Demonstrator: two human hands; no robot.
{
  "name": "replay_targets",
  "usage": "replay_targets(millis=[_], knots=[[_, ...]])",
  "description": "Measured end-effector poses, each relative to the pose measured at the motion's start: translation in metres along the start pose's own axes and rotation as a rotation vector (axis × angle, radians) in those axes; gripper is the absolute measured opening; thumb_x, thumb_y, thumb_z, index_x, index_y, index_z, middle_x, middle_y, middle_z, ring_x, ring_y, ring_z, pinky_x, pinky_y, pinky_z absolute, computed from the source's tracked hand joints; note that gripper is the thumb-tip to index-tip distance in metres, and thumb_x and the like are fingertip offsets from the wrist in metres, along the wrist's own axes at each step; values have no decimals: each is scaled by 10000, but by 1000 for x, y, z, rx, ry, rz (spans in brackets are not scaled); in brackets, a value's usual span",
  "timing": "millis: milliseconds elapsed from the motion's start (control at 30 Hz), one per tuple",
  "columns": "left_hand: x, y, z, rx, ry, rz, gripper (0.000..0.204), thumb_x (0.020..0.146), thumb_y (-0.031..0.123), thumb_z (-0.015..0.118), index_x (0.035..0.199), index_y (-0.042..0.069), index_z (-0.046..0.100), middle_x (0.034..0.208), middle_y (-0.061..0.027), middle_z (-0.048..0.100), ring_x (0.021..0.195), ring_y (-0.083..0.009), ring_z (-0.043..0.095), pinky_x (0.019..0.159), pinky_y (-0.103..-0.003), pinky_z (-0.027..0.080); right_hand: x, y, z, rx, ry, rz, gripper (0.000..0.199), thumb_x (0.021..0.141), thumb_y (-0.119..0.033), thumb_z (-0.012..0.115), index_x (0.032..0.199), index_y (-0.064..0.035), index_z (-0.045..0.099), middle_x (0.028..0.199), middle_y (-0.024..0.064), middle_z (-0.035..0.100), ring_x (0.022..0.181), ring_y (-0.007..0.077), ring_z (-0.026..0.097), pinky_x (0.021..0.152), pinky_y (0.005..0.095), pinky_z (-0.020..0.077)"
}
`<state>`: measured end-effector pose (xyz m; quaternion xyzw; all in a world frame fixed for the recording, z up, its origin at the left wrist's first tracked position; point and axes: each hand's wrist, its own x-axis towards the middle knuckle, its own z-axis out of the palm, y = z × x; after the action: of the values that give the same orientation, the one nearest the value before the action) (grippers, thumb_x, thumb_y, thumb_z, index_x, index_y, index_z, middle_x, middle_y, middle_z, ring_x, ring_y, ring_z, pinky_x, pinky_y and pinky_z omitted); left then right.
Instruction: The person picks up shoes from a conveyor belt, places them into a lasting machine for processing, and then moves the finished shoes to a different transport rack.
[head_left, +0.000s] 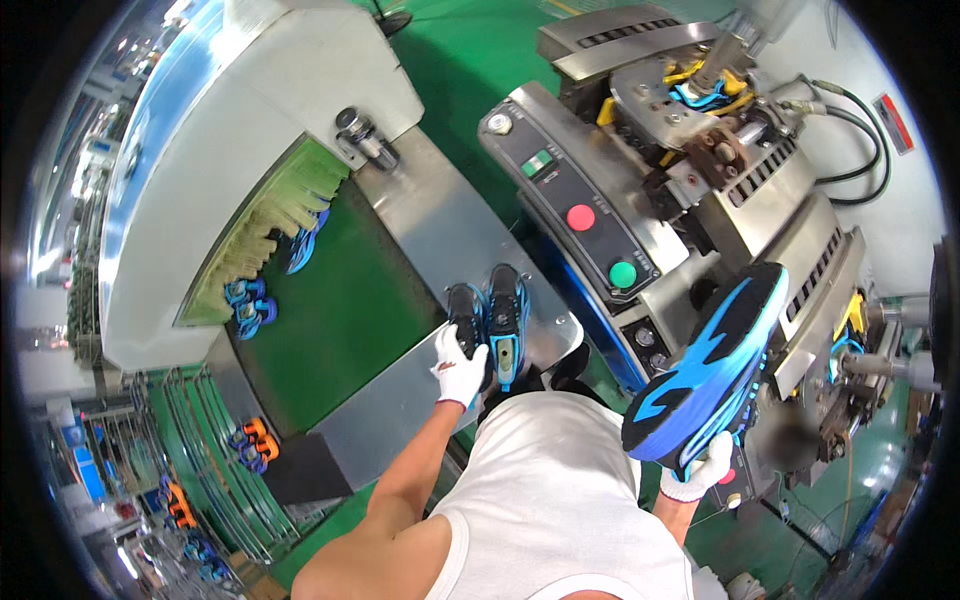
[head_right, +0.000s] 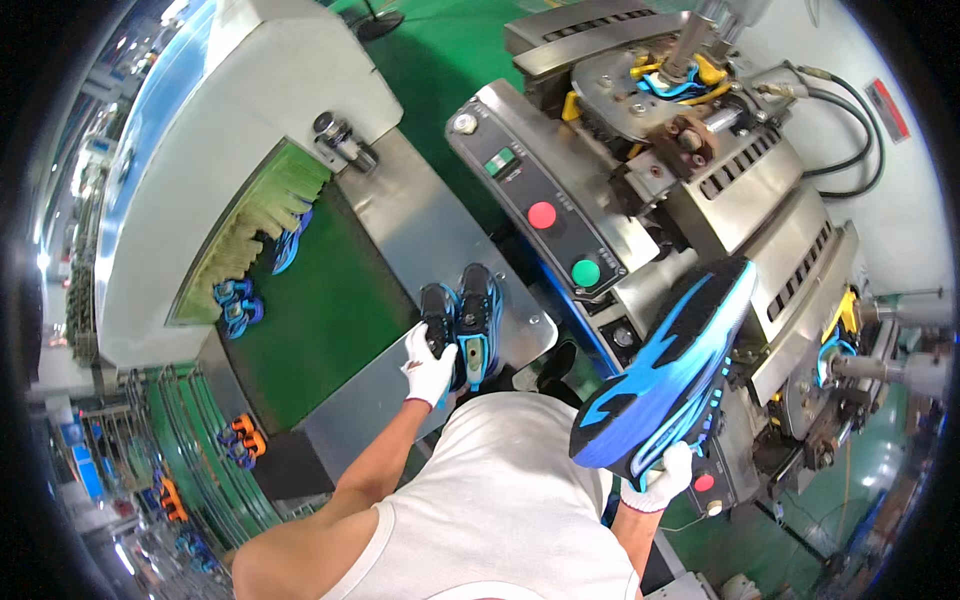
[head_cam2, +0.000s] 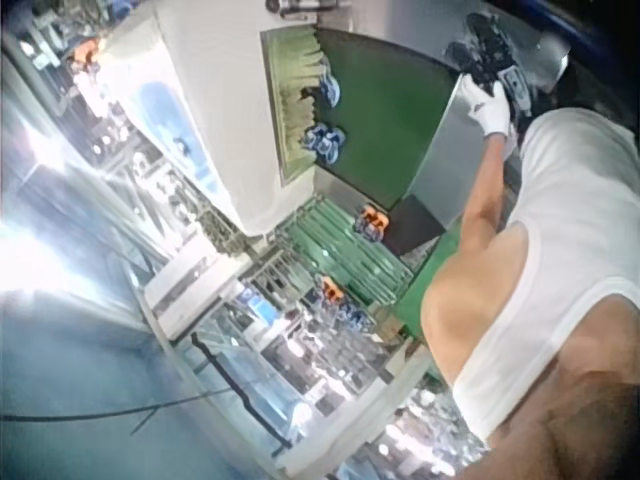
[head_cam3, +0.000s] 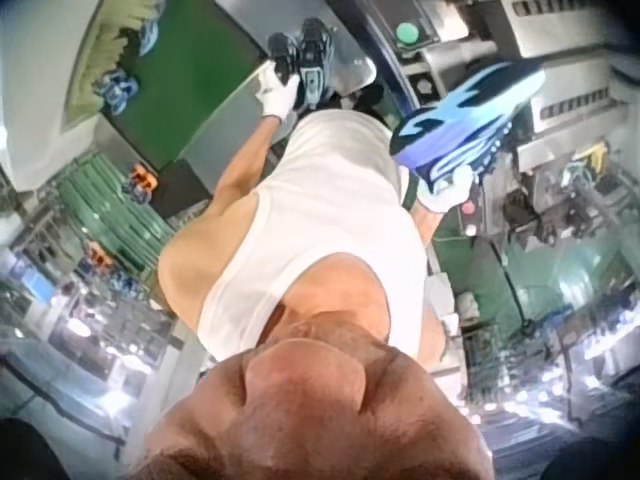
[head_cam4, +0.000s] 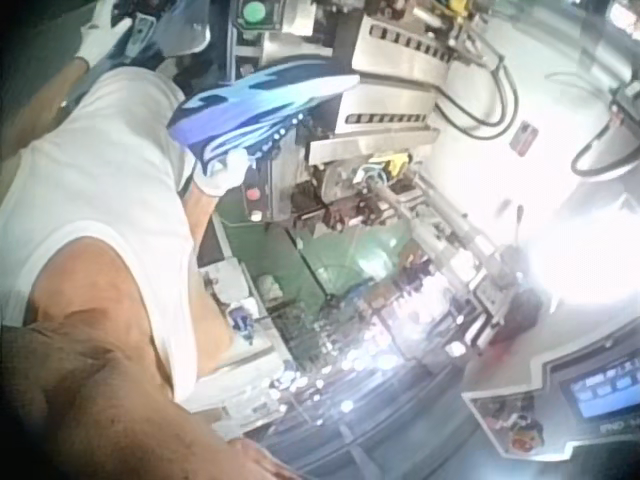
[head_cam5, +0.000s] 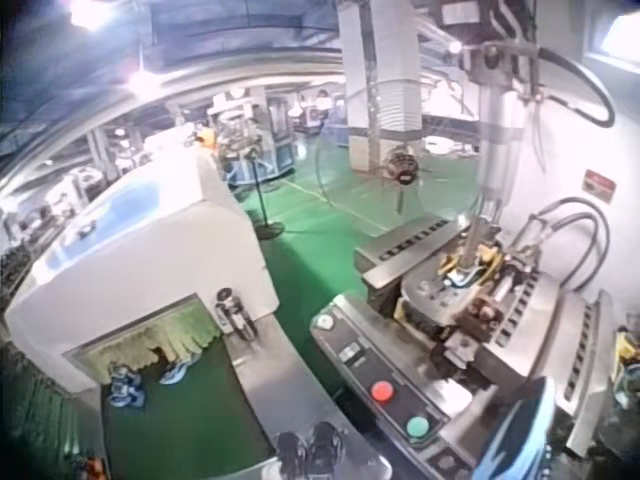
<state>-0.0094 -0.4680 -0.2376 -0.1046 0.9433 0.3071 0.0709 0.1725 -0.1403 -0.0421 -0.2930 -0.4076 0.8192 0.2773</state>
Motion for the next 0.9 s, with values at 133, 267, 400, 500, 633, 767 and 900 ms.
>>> replay_targets(millis=[133, 267, 400, 500, 633, 767, 900], knots=[[6, 0, 3, -30, 22, 29, 757, 825, 323, 788, 1450, 73, 443, 1469, -204, 449, 1316, -392, 510, 1105, -478, 421, 6, -9, 57, 111, 274, 118, 77, 815, -59, 625, 867, -81, 574, 859, 31, 609, 800, 175, 636, 768, 362, 537], [29, -7, -20, -10, -114, 71, 732, 843, 249, 797, 1434, -17, 457, 1445, -231, 475, 1302, -382, 534, 1124, -441, 429, 20, -5, 37, 245, 90, 210, 165, 823, 79, 685, 868, -55, 601, 788, 50, 643, 717, 184, 680, 683, 343, 588], [66, 102, -71, -382, -84, 288, 625, 938, 50, 685, 1492, -13, 403, 1498, -229, 459, 1383, -345, 493, 1165, -439, 409, 35, -13, 53, 361, 3, 232, 204, 810, 113, 687, 988, 15, 697, 916, 132, 734, 807, 224, 744, 667, 340, 611], [89, 201, -105, -529, -158, 579, 596, 952, -7, 637, 1501, 0, 404, 1490, -204, 483, 1380, -331, 507, 1148, -427, 438, 47, -15, 58, 368, -15, 273, 522, 789, 108, 645, 1265, -25, 478, 1078, 163, 682, 984, 326, 717, 873, 477, 618], [121, 330, -108, -317, -213, 1024, 511, 968, 81, 660, 1439, -27, 494, 1442, -207, 551, 1300, -312, 584, 1082, -395, 488, 54, -37, 80, 418, 1, 177, 397, 795, 112, 625, 1186, 53, 590, 1020, 185, 713, 931, 315, 738, 832, 474, 632], [188, 413, -61, -40, -206, 1263, 521, 989, 218, 639, 1438, 3, 483, 1420, -221, 543, 1333, -386, 522, 1119, -442, 421, 52, -17, 46, 392, 82, 229, 314, 764, 127, 608, 1068, 58, 646, 920, 175, 717, 833, 310, 738, 780, 463, 637], [269, 459, 32, 121, -166, 1215, 688, 971, 398, 612, 1497, 10, 397, 1531, -239, 434, 1371, -425, 473, 1139, -478, 375, 47, -18, 22, 420, 3, 340, 296, 772, 106, 645, 1054, 15, 659, 879, 141, 700, 734, 264, 697, 625, 393, 573]])
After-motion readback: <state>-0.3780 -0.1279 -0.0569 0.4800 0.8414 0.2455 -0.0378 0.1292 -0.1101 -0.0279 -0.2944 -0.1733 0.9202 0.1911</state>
